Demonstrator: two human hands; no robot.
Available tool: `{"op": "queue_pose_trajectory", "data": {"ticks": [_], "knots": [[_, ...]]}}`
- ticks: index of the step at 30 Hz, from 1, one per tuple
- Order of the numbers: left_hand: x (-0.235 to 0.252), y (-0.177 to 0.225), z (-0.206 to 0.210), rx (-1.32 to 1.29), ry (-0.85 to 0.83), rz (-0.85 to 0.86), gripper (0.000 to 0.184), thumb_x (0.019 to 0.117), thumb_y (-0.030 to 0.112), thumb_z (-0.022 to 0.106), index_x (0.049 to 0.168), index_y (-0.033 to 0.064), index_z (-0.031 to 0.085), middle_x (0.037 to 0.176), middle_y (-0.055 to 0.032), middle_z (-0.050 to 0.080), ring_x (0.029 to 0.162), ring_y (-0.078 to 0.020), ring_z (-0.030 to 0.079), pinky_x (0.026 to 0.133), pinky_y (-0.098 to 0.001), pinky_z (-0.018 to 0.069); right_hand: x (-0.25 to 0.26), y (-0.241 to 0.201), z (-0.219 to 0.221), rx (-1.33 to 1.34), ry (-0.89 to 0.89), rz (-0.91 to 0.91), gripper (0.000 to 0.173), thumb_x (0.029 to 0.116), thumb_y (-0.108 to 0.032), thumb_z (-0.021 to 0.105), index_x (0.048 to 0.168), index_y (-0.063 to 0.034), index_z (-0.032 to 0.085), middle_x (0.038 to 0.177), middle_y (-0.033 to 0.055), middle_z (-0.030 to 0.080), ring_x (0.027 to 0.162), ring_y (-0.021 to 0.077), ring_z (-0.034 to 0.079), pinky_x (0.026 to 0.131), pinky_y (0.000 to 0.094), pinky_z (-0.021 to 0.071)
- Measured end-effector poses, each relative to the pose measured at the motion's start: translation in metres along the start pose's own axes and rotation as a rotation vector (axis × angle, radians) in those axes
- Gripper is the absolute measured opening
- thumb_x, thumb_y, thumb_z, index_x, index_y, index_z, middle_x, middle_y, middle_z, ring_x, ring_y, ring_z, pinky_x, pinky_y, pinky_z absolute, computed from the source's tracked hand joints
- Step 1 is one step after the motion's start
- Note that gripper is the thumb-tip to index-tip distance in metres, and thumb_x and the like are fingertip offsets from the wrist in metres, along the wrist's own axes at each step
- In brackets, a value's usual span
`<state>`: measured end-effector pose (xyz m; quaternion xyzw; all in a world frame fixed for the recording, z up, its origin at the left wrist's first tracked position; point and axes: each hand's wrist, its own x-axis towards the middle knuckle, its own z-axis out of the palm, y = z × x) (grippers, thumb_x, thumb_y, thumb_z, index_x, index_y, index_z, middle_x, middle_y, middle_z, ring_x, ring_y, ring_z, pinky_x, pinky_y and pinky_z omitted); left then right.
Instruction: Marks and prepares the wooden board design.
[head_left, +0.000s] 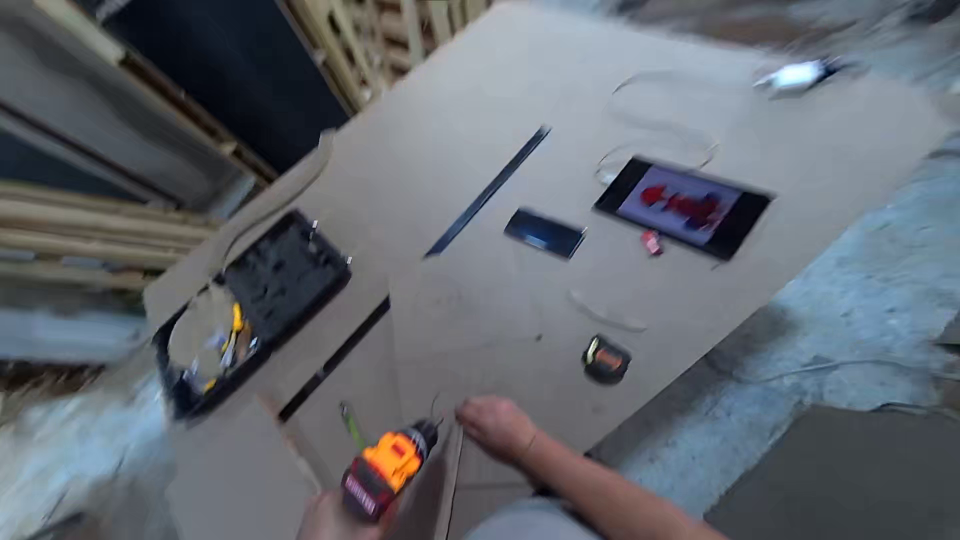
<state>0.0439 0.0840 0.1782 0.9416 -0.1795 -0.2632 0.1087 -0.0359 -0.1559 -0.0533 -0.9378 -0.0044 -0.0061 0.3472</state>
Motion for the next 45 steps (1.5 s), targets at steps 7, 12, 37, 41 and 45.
{"op": "queue_pose_trajectory", "data": {"ticks": [7,12,37,41,45], "knots": [[0.000,-0.008,0.012,-0.031,-0.030,-0.008,0.044,0.0808,0.057,0.078,0.097,0.0157,0.077,0.089,0.0034,0.076,0.088,-0.0065,0.073,0.083,-0.0371,0.0618,-0.002,0.005,0.012,-0.060,0.148,-0.094,0.026,0.1030,-0.029,0.054,0.114,-0.0173,0.074,0.100,0.0031,0.072,0.089,0.0214,0.071,0.075,0.0395,0.0605],[0.004,-0.004,0.019,-0.069,0.000,0.014,0.042,0.0816,0.055,0.078,0.098,0.0159,0.077,0.088,0.0049,0.076,0.086,-0.0039,0.073,0.082,-0.0336,0.0615,-0.002,0.006,0.012,-0.066,0.169,-0.109,0.024,0.1028,-0.028,0.054,0.112,-0.0173,0.074,0.098,0.0025,0.072,0.086,0.0208,0.071,0.071,0.0386,0.0598],[0.053,0.053,-0.034,0.282,-0.329,0.007,0.040,0.0847,0.061,0.073,0.100,0.0240,0.073,0.090,0.0050,0.072,0.091,-0.0086,0.070,0.083,-0.0391,0.0584,-0.002,0.011,0.014,-0.081,0.181,-0.159,0.025,0.1062,-0.028,0.051,0.109,-0.0171,0.073,0.089,0.0017,0.070,0.081,0.0193,0.070,0.070,0.0364,0.0590],[0.054,0.056,-0.035,0.324,-0.366,-0.005,0.040,0.0861,0.060,0.072,0.099,0.0221,0.072,0.089,0.0028,0.072,0.090,-0.0118,0.070,0.082,-0.0413,0.0576,-0.002,0.011,0.018,-0.087,0.279,-0.196,0.019,0.1013,-0.021,0.057,0.106,-0.0161,0.075,0.093,0.0033,0.074,0.084,0.0206,0.072,0.070,0.0372,0.0606],[0.054,0.053,-0.033,0.311,-0.351,0.007,0.039,0.0860,0.061,0.072,0.098,0.0232,0.073,0.086,0.0045,0.071,0.087,-0.0102,0.069,0.079,-0.0401,0.0580,-0.002,0.012,0.019,-0.084,0.288,-0.192,0.020,0.1022,-0.022,0.057,0.105,-0.0158,0.075,0.094,0.0027,0.074,0.085,0.0197,0.072,0.071,0.0363,0.0602]]}}
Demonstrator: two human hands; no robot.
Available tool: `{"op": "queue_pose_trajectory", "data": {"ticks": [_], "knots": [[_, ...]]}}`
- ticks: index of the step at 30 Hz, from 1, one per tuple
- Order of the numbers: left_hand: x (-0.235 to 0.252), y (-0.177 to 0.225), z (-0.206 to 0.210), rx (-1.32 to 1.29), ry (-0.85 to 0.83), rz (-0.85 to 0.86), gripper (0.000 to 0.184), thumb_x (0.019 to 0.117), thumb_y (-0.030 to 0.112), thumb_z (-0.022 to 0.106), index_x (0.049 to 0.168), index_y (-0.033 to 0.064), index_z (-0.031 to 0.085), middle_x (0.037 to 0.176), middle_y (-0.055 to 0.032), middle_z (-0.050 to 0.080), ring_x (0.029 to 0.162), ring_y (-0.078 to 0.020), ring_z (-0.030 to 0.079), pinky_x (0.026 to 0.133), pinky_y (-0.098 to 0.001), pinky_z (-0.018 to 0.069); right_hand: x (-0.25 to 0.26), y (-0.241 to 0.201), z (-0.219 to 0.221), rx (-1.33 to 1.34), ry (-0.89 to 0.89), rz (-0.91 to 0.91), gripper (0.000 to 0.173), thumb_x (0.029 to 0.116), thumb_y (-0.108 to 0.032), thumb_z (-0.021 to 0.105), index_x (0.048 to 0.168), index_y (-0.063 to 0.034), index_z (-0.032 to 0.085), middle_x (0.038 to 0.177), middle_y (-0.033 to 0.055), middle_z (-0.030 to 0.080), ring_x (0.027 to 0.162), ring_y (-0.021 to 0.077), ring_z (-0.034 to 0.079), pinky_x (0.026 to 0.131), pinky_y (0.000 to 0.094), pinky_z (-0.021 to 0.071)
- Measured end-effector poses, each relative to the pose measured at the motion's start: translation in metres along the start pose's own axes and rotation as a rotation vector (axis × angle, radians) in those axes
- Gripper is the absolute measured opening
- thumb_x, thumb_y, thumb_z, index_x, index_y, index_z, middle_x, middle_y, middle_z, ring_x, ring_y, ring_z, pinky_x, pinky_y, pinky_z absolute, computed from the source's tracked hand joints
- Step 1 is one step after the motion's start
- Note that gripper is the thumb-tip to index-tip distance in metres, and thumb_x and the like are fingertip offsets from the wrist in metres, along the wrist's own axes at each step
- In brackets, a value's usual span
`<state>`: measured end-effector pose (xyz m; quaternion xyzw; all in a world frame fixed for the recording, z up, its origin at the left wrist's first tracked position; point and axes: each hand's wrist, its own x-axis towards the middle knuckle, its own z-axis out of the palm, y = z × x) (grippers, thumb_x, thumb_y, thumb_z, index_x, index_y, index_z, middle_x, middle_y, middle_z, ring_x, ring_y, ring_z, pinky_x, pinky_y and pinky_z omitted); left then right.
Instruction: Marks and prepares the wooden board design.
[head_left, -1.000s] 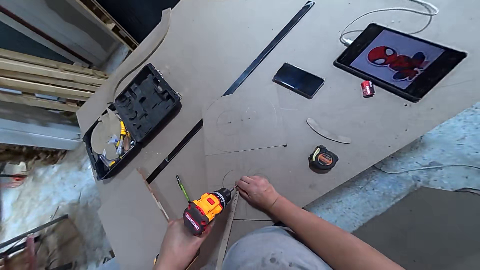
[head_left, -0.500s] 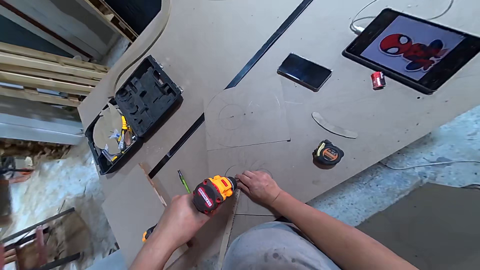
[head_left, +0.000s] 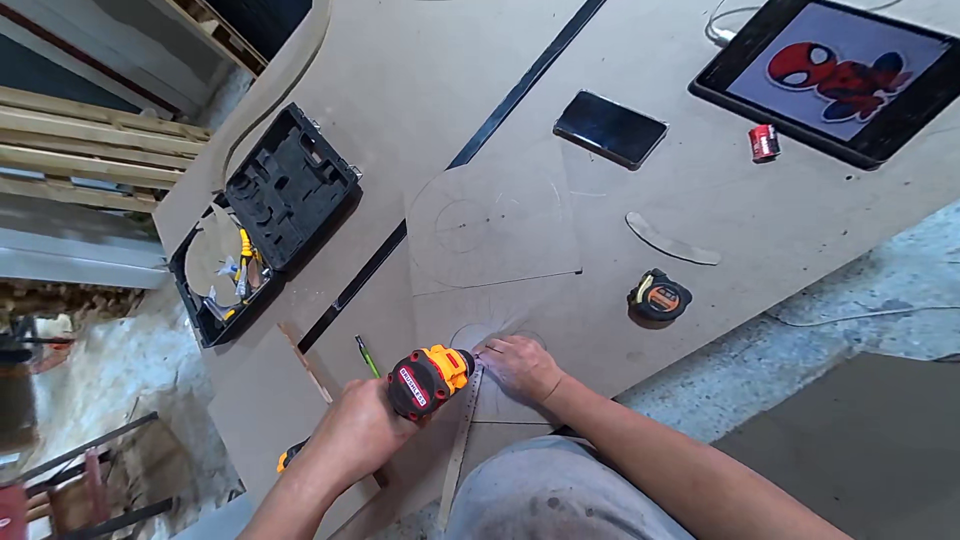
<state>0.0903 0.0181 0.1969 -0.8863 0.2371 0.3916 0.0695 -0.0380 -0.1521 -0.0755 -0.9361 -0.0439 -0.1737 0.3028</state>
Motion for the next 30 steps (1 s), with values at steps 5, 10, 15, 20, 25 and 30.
{"op": "queue_pose_trajectory", "data": {"ticks": [5,10,15,20,25,30], "knots": [[-0.0004,-0.0005,0.0013,0.001,0.005,0.005,0.041,0.0861,0.062,0.072,0.098,0.0228,0.072,0.086,0.0039,0.071,0.088,-0.0100,0.069,0.080,-0.0396,0.0574,-0.0006,0.0010,0.0005,-0.011,0.008,-0.008,0.019,0.1025,-0.022,0.057,0.103,-0.0151,0.075,0.093,0.0024,0.073,0.082,0.0195,0.072,0.069,0.0353,0.0602],[-0.0001,0.0015,-0.0012,0.011,-0.012,-0.006,0.039,0.0868,0.060,0.072,0.095,0.0228,0.073,0.084,0.0039,0.070,0.085,-0.0107,0.069,0.077,-0.0399,0.0569,-0.0002,0.0004,0.0007,-0.013,0.004,-0.007,0.020,0.1027,-0.023,0.057,0.106,-0.0157,0.075,0.091,0.0026,0.073,0.082,0.0195,0.072,0.069,0.0354,0.0600],[0.0014,0.0027,-0.0053,0.018,-0.032,-0.009,0.039,0.0877,0.059,0.072,0.096,0.0219,0.073,0.084,0.0030,0.070,0.085,-0.0119,0.069,0.078,-0.0415,0.0573,0.0012,-0.0005,-0.0031,0.002,-0.020,-0.006,0.019,0.1004,-0.018,0.058,0.107,-0.0143,0.075,0.094,0.0044,0.074,0.085,0.0217,0.073,0.071,0.0377,0.0609],[0.0022,0.0037,-0.0074,0.019,-0.039,-0.006,0.039,0.0877,0.061,0.071,0.094,0.0216,0.072,0.083,0.0031,0.070,0.083,-0.0117,0.068,0.076,-0.0407,0.0569,0.0001,0.0007,-0.0013,-0.004,-0.027,-0.006,0.019,0.0999,-0.017,0.057,0.107,-0.0152,0.075,0.094,0.0039,0.074,0.086,0.0216,0.073,0.072,0.0376,0.0607],[0.0035,0.0027,-0.0072,0.035,-0.035,0.003,0.040,0.0871,0.062,0.071,0.093,0.0223,0.072,0.081,0.0042,0.069,0.082,-0.0108,0.068,0.075,-0.0397,0.0567,0.0000,0.0011,-0.0011,-0.015,-0.038,-0.004,0.019,0.1005,-0.018,0.057,0.107,-0.0155,0.075,0.095,0.0035,0.074,0.085,0.0210,0.072,0.072,0.0368,0.0605],[0.0045,0.0021,-0.0080,0.035,-0.032,0.010,0.039,0.0872,0.061,0.071,0.093,0.0226,0.072,0.081,0.0047,0.069,0.082,-0.0101,0.068,0.075,-0.0392,0.0567,0.0002,0.0012,0.0009,-0.022,-0.024,-0.002,0.019,0.1010,-0.018,0.057,0.108,-0.0154,0.075,0.094,0.0039,0.073,0.086,0.0210,0.072,0.072,0.0365,0.0604]]}}
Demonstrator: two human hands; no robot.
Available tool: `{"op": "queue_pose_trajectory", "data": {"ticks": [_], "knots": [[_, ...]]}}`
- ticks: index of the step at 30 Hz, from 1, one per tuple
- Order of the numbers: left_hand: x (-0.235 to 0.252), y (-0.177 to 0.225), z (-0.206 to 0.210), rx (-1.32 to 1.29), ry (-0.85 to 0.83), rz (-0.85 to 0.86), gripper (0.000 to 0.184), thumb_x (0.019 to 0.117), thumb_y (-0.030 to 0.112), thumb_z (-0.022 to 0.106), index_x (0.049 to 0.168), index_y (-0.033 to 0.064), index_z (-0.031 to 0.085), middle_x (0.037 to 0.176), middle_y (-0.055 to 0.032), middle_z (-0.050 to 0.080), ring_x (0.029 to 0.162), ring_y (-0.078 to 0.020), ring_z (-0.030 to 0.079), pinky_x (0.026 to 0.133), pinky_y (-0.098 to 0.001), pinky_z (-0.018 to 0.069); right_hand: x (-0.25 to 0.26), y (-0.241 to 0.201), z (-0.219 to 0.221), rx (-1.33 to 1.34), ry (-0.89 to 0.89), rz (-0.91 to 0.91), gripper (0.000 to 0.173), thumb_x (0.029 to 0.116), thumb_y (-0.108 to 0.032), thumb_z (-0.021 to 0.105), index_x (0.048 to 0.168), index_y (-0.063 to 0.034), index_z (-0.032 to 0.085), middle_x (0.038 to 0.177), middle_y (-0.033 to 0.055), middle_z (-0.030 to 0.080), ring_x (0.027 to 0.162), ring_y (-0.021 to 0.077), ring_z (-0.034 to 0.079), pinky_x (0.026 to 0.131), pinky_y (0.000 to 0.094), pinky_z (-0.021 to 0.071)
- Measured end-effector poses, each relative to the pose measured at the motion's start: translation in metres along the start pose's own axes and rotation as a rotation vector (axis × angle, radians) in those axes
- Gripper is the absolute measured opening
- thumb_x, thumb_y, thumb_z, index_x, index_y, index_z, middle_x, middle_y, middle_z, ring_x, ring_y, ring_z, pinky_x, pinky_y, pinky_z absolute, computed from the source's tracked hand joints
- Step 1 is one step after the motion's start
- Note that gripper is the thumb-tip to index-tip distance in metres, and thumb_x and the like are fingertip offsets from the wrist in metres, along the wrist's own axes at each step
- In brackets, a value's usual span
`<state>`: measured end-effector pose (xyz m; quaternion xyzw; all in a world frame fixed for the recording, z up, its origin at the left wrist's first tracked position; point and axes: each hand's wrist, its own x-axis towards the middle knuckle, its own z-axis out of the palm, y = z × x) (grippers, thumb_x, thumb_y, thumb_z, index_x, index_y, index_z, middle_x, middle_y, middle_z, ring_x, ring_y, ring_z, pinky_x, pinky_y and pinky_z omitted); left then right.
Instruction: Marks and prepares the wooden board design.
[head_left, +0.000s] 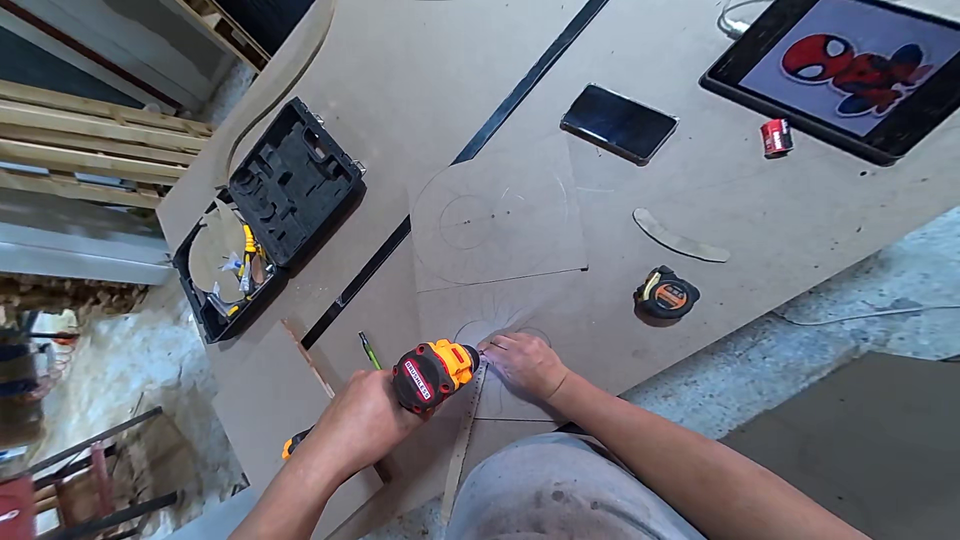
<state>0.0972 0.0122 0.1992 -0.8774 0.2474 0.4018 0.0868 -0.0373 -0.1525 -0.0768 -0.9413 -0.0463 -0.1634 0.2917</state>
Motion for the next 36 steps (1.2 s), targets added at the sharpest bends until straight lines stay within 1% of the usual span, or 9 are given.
{"op": "queue_pose_trajectory", "data": {"ticks": [9,14,17,22,25,28,31,34,36], "knots": [[0.0010,-0.0004,-0.0007,-0.003,0.000,0.015,0.039,0.0876,0.061,0.072,0.094,0.0224,0.072,0.082,0.0047,0.069,0.082,-0.0099,0.068,0.075,-0.0384,0.0565,0.0010,-0.0005,-0.0018,0.010,0.024,-0.015,0.019,0.1005,-0.017,0.056,0.105,-0.0142,0.074,0.092,0.0040,0.073,0.085,0.0208,0.072,0.071,0.0359,0.0603],[0.0006,-0.0002,-0.0008,-0.008,-0.005,0.002,0.039,0.0873,0.061,0.071,0.093,0.0224,0.072,0.081,0.0045,0.069,0.081,-0.0104,0.068,0.074,-0.0390,0.0562,0.0005,-0.0005,-0.0010,0.019,0.014,-0.005,0.020,0.1028,-0.019,0.055,0.107,-0.0144,0.074,0.093,0.0041,0.073,0.086,0.0210,0.072,0.072,0.0363,0.0603],[0.0006,-0.0002,-0.0013,-0.021,-0.007,0.000,0.039,0.0869,0.061,0.072,0.096,0.0228,0.073,0.084,0.0045,0.070,0.084,-0.0098,0.069,0.077,-0.0390,0.0573,0.0005,-0.0002,-0.0021,0.021,0.013,-0.011,0.020,0.1020,-0.018,0.056,0.106,-0.0136,0.075,0.094,0.0047,0.073,0.085,0.0220,0.072,0.072,0.0376,0.0607],[0.0007,-0.0003,0.0003,-0.012,0.004,-0.002,0.037,0.0870,0.060,0.072,0.092,0.0229,0.072,0.081,0.0051,0.069,0.081,-0.0092,0.068,0.074,-0.0377,0.0567,0.0006,-0.0008,-0.0017,0.022,0.011,0.003,0.020,0.1020,-0.018,0.056,0.106,-0.0139,0.074,0.093,0.0045,0.073,0.085,0.0213,0.072,0.071,0.0367,0.0604],[0.0009,0.0000,0.0006,-0.004,0.003,0.004,0.038,0.0868,0.061,0.072,0.094,0.0235,0.073,0.082,0.0056,0.070,0.082,-0.0086,0.068,0.075,-0.0377,0.0572,-0.0005,0.0000,-0.0016,0.012,-0.010,-0.008,0.019,0.1012,-0.017,0.057,0.108,-0.0139,0.074,0.094,0.0045,0.073,0.086,0.0216,0.072,0.072,0.0368,0.0603],[0.0005,0.0007,0.0002,-0.003,-0.001,0.008,0.036,0.0875,0.059,0.072,0.092,0.0234,0.072,0.080,0.0060,0.068,0.080,-0.0085,0.068,0.073,-0.0372,0.0562,-0.0001,-0.0012,-0.0023,0.013,-0.007,-0.004,0.019,0.1006,-0.016,0.057,0.107,-0.0134,0.075,0.094,0.0048,0.073,0.087,0.0218,0.072,0.073,0.0366,0.0605],[0.0015,-0.0003,0.0018,0.001,0.021,0.026,0.036,0.0871,0.060,0.072,0.091,0.0242,0.072,0.080,0.0070,0.069,0.079,-0.0073,0.068,0.072,-0.0361,0.0566,0.0002,-0.0001,-0.0014,0.010,0.000,-0.011,0.019,0.1004,-0.015,0.057,0.107,-0.0134,0.075,0.095,0.0048,0.073,0.087,0.0215,0.072,0.072,0.0366,0.0605],[0.0007,0.0007,0.0018,0.006,0.007,0.009,0.038,0.0874,0.061,0.071,0.091,0.0236,0.072,0.080,0.0061,0.069,0.081,-0.0081,0.068,0.074,-0.0369,0.0566,-0.0007,-0.0002,-0.0002,0.008,-0.006,-0.011,0.019,0.1003,-0.016,0.058,0.108,-0.0137,0.075,0.095,0.0047,0.074,0.085,0.0219,0.072,0.071,0.0369,0.0604],[0.0006,0.0013,0.0016,0.010,-0.002,0.003,0.039,0.0878,0.062,0.070,0.090,0.0231,0.072,0.079,0.0054,0.068,0.080,-0.0090,0.067,0.073,-0.0376,0.0560,-0.0007,-0.0002,0.0001,0.011,-0.006,-0.009,0.019,0.1002,-0.015,0.058,0.108,-0.0138,0.075,0.095,0.0046,0.073,0.086,0.0218,0.072,0.072,0.0368,0.0604]]}}
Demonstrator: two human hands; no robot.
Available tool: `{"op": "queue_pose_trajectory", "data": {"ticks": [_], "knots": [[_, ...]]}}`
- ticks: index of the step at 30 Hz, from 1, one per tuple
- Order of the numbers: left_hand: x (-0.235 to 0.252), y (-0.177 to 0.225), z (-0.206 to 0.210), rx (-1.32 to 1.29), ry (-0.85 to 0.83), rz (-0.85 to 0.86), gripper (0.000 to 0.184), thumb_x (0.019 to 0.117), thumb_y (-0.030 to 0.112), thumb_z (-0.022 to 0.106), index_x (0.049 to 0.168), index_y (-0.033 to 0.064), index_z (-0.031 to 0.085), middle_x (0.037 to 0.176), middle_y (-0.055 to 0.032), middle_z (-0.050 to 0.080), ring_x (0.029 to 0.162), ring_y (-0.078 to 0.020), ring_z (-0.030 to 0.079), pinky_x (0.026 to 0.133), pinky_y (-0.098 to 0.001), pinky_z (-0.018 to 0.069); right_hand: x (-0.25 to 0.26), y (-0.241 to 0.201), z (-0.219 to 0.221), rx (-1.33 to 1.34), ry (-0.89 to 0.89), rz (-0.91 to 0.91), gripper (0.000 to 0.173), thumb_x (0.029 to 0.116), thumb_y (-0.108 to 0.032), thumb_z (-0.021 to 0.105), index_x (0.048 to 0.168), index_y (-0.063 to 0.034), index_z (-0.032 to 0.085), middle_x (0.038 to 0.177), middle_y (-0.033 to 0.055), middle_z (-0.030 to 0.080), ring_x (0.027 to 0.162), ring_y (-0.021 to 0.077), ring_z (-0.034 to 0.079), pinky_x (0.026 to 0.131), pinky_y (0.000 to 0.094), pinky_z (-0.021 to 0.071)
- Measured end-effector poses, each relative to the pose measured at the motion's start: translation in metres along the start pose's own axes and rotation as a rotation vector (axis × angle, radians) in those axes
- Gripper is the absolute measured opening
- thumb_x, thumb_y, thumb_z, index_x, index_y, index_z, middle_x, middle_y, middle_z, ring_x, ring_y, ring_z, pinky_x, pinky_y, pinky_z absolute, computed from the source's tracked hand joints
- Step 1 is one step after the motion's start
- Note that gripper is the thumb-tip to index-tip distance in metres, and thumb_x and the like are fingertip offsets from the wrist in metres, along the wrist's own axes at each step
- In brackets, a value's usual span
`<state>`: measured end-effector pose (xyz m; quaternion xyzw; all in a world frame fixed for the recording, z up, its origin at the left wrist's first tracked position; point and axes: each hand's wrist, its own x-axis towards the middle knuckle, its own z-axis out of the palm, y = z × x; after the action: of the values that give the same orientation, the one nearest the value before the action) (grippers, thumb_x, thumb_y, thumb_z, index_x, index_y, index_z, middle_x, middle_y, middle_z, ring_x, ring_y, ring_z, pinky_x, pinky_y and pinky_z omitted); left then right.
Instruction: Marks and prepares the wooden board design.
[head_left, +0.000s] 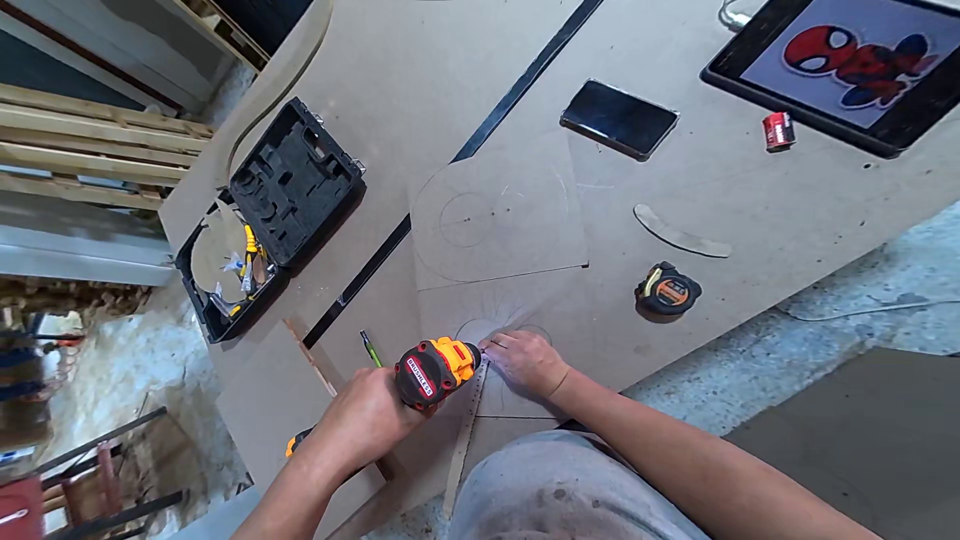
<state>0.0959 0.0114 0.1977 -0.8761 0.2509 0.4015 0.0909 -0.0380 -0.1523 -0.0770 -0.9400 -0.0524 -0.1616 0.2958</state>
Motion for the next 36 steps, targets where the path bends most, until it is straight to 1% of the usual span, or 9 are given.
{"op": "queue_pose_trajectory", "data": {"ticks": [5,7,9,17,22,25,29,32,36], "knots": [[0.0008,-0.0001,-0.0003,-0.020,-0.004,0.004,0.036,0.0872,0.059,0.072,0.091,0.0233,0.072,0.079,0.0061,0.068,0.079,-0.0086,0.067,0.072,-0.0373,0.0558,-0.0003,-0.0003,-0.0011,0.006,0.002,0.002,0.019,0.1000,-0.015,0.058,0.108,-0.0132,0.074,0.095,0.0050,0.073,0.087,0.0217,0.072,0.073,0.0366,0.0605],[0.0006,-0.0007,-0.0002,-0.028,0.003,0.003,0.037,0.0874,0.060,0.072,0.093,0.0234,0.072,0.081,0.0061,0.068,0.081,-0.0082,0.067,0.074,-0.0371,0.0567,-0.0001,-0.0002,-0.0003,0.002,-0.002,0.005,0.018,0.1010,-0.016,0.057,0.108,-0.0133,0.074,0.096,0.0048,0.073,0.089,0.0214,0.072,0.074,0.0364,0.0606],[0.0007,-0.0019,0.0001,-0.031,0.006,0.010,0.037,0.0873,0.059,0.072,0.092,0.0226,0.072,0.081,0.0053,0.069,0.081,-0.0091,0.068,0.074,-0.0383,0.0567,0.0012,-0.0003,-0.0001,0.006,-0.004,0.005,0.018,0.1008,-0.016,0.057,0.107,-0.0126,0.074,0.096,0.0057,0.073,0.088,0.0227,0.073,0.074,0.0379,0.0610],[0.0028,-0.0018,-0.0014,-0.022,-0.016,0.007,0.037,0.0880,0.059,0.072,0.092,0.0229,0.071,0.079,0.0051,0.068,0.079,-0.0090,0.067,0.072,-0.0380,0.0560,0.0008,-0.0005,-0.0019,0.010,-0.011,0.000,0.017,0.0992,-0.013,0.058,0.106,-0.0129,0.074,0.098,0.0044,0.074,0.090,0.0216,0.073,0.075,0.0375,0.0610],[0.0044,-0.0040,-0.0017,-0.028,-0.014,0.024,0.034,0.0881,0.058,0.072,0.092,0.0239,0.072,0.079,0.0068,0.068,0.078,-0.0075,0.067,0.072,-0.0361,0.0561,0.0012,0.0000,-0.0006,0.023,0.006,0.011,0.018,0.1008,-0.015,0.056,0.105,-0.0128,0.074,0.098,0.0045,0.073,0.091,0.0208,0.072,0.075,0.0363,0.0610],[0.0058,-0.0045,-0.0005,-0.039,-0.004,0.026,0.034,0.0878,0.058,0.072,0.094,0.0250,0.072,0.082,0.0075,0.069,0.081,-0.0065,0.067,0.074,-0.0359,0.0568,0.0000,0.0008,-0.0014,0.028,-0.006,0.018,0.018,0.1006,-0.014,0.057,0.106,-0.0123,0.074,0.099,0.0051,0.073,0.091,0.0213,0.072,0.076,0.0368,0.0611],[0.0055,-0.0046,-0.0015,-0.058,-0.007,0.018,0.032,0.0873,0.057,0.074,0.093,0.0247,0.072,0.080,0.0072,0.068,0.079,-0.0066,0.067,0.073,-0.0358,0.0560,0.0002,0.0003,-0.0006,0.028,-0.003,0.018,0.018,0.1007,-0.015,0.056,0.105,-0.0125,0.074,0.099,0.0044,0.073,0.091,0.0207,0.072,0.076,0.0364,0.0611],[0.0070,-0.0070,0.0000,-0.080,0.000,0.012,0.034,0.0865,0.059,0.074,0.095,0.0259,0.073,0.082,0.0085,0.069,0.081,-0.0049,0.068,0.074,-0.0345,0.0575,-0.0006,0.0009,-0.0004,0.029,-0.002,0.013,0.018,0.1007,-0.015,0.056,0.104,-0.0122,0.074,0.099,0.0045,0.073,0.091,0.0202,0.072,0.077,0.0358,0.0612],[0.0090,-0.0067,-0.0010,-0.062,-0.016,0.014,0.034,0.0868,0.059,0.073,0.091,0.0258,0.072,0.078,0.0088,0.067,0.078,-0.0051,0.066,0.072,-0.0343,0.0562,-0.0018,0.0016,0.0008,0.022,0.007,0.013,0.019,0.1012,-0.016,0.056,0.105,-0.0125,0.074,0.099,0.0044,0.073,0.091,0.0203,0.072,0.076,0.0358,0.0611]]}}
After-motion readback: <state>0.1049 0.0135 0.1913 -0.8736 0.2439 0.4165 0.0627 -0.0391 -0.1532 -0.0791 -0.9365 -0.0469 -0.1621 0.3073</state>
